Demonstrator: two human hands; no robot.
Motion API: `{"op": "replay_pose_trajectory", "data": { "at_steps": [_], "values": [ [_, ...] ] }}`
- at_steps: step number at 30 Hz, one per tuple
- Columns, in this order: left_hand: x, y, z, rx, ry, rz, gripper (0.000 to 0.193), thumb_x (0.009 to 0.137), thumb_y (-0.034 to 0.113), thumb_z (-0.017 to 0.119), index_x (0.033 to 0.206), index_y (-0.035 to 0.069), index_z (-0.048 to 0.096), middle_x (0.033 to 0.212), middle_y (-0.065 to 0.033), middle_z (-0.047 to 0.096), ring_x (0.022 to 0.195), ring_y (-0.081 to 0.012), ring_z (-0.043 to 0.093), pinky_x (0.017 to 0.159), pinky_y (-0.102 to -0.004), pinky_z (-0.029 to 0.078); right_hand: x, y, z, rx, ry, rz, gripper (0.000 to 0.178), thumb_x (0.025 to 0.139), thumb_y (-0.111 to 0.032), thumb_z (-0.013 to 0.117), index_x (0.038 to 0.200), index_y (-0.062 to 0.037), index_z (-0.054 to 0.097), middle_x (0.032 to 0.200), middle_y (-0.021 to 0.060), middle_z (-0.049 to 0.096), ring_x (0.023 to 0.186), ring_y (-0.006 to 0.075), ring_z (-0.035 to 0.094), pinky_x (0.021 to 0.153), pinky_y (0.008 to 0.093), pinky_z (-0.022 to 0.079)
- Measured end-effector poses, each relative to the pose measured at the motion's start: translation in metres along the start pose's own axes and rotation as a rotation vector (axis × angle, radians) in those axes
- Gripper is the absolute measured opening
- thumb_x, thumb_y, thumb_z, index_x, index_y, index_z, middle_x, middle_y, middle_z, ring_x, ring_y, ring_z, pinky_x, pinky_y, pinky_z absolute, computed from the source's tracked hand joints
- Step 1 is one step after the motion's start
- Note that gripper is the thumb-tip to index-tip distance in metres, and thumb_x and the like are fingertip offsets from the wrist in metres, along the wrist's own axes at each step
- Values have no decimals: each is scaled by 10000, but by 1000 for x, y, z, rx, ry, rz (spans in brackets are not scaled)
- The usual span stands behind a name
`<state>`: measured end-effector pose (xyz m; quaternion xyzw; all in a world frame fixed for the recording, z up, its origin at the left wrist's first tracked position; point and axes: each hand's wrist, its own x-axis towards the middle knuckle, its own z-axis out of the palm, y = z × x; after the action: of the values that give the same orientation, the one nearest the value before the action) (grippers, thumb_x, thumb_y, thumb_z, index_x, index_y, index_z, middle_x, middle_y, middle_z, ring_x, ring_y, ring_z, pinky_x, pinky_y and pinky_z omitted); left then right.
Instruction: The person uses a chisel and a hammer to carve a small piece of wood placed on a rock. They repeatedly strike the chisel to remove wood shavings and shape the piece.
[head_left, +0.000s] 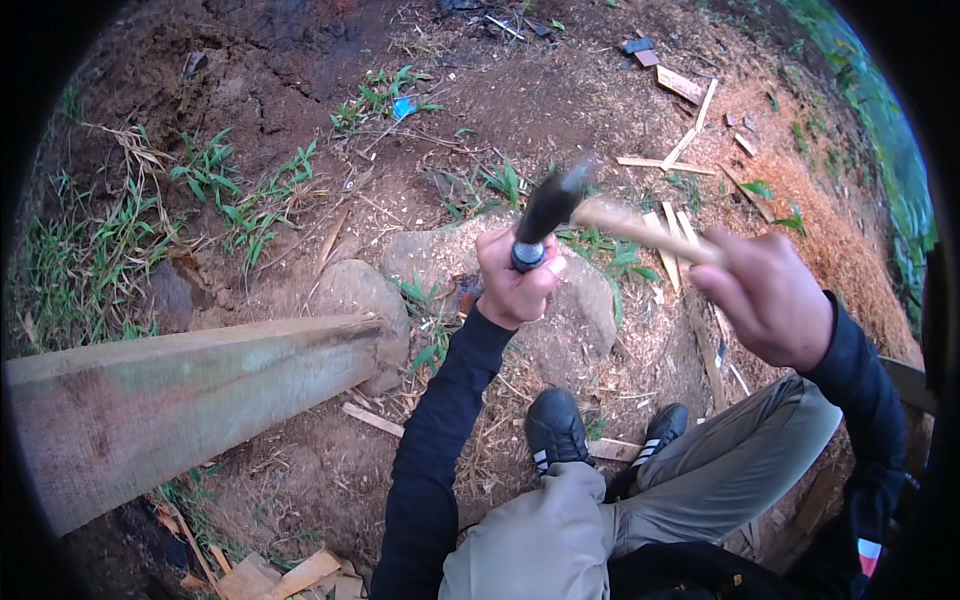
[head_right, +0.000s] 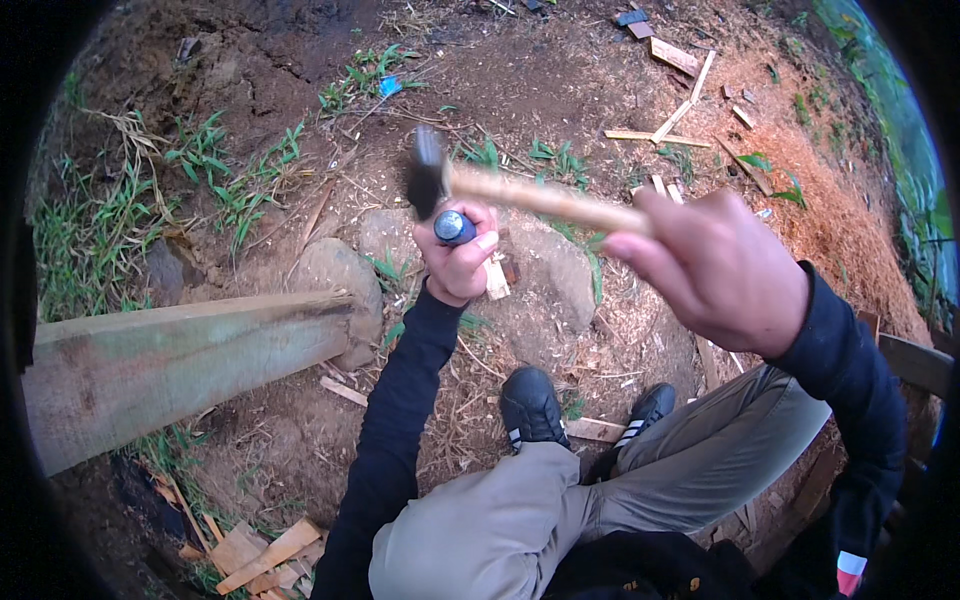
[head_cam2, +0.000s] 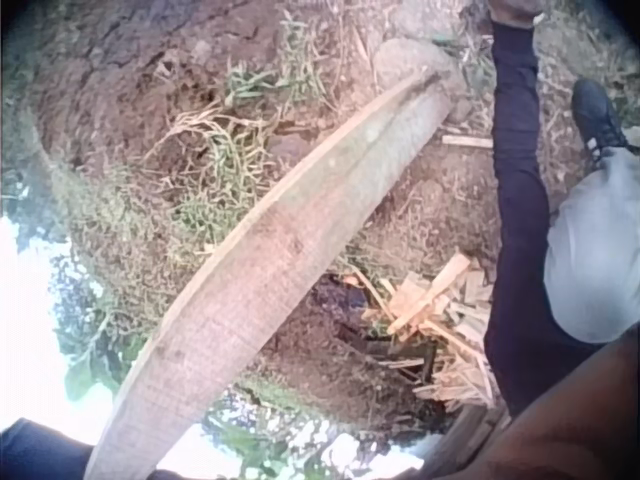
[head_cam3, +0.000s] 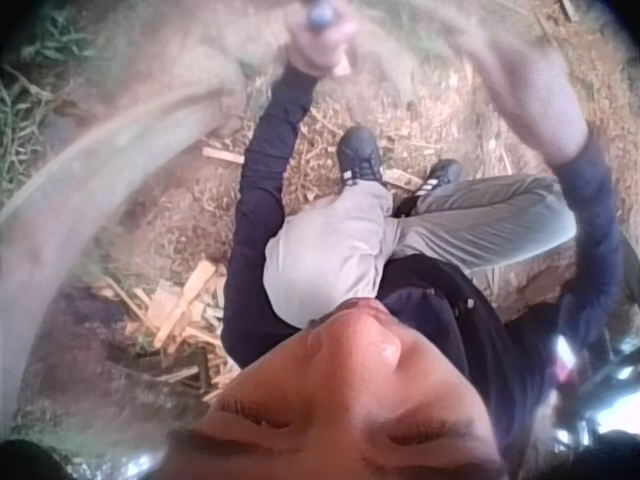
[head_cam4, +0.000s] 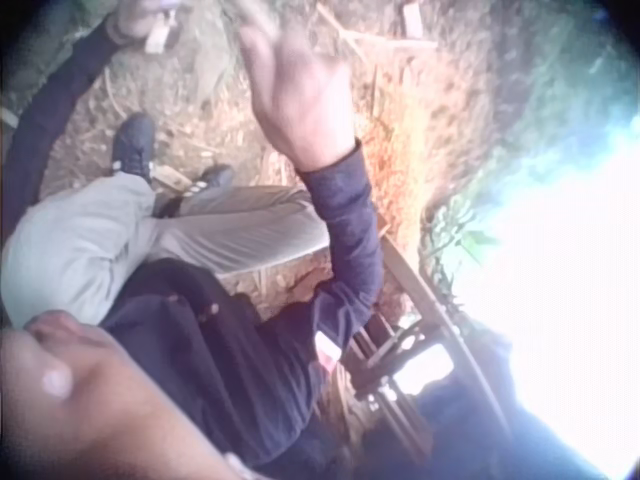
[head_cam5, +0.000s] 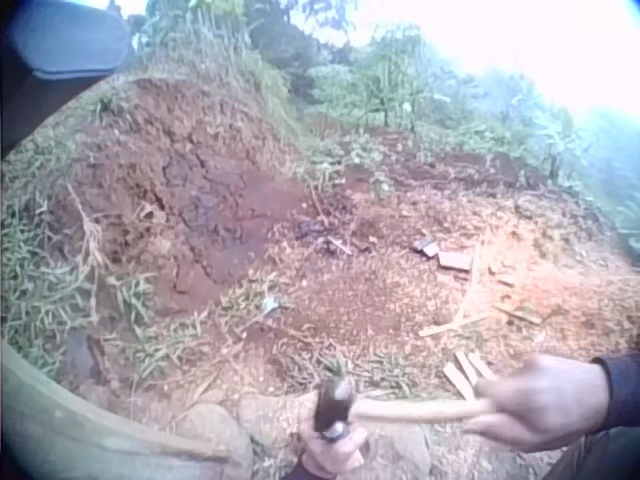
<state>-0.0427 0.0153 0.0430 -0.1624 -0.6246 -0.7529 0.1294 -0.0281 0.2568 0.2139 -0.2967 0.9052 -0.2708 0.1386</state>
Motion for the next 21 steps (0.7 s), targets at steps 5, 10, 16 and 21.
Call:
{"op": "replay_pose_trajectory", "data": {
  "at_steps": [5, 10, 16, 21],
  "values": [
    [6, -4, -5, 44, -105, 51, 122, 647, 54, 574, 627, 9, 462, 587, -49, 469, 498, -133, 473, 481, -273, 363, 4, -12, -6, 68, 285, -121, 349, 1010, -310, 517, 831, -16, 573, 470, 87, 421, 380, 259, 485, 432, 393, 393],
    [1, -13, -4, -61, -92, 6, 113, 654, 91, 604, 635, 26, 514, 583, -46, 525, 507, -138, 512, 495, -278, 387, 6, -1, -4, -30, 59, 22, 416, 1022, -352, 488, 818, -6, 595, 475, 90, 432, 388, 247, 477, 426, 385, 386],
    [3, -8, -3, 2, -125, -39, 128, 663, 99, 594, 629, 23, 497, 575, -49, 507, 492, -140, 499, 488, -277, 371, 2, 7, 4, -3, 156, -34, 460, 1027, -373, 473, 786, -3, 602, 467, 92, 423, 389, 248, 486, 420, 386, 384],
    [2, -13, -1, 22, -145, 4, 164, 698, 63, 581, 652, 18, 430, 596, -20, 417, 464, -104, 406, 442, -257, 323, 2, -5, -8, 118, 339, -26, 424, 1020, -344, 493, 775, -12, 591, 476, 117, 436, 398, 277, 505, 444, 421, 399]
  ]
}}
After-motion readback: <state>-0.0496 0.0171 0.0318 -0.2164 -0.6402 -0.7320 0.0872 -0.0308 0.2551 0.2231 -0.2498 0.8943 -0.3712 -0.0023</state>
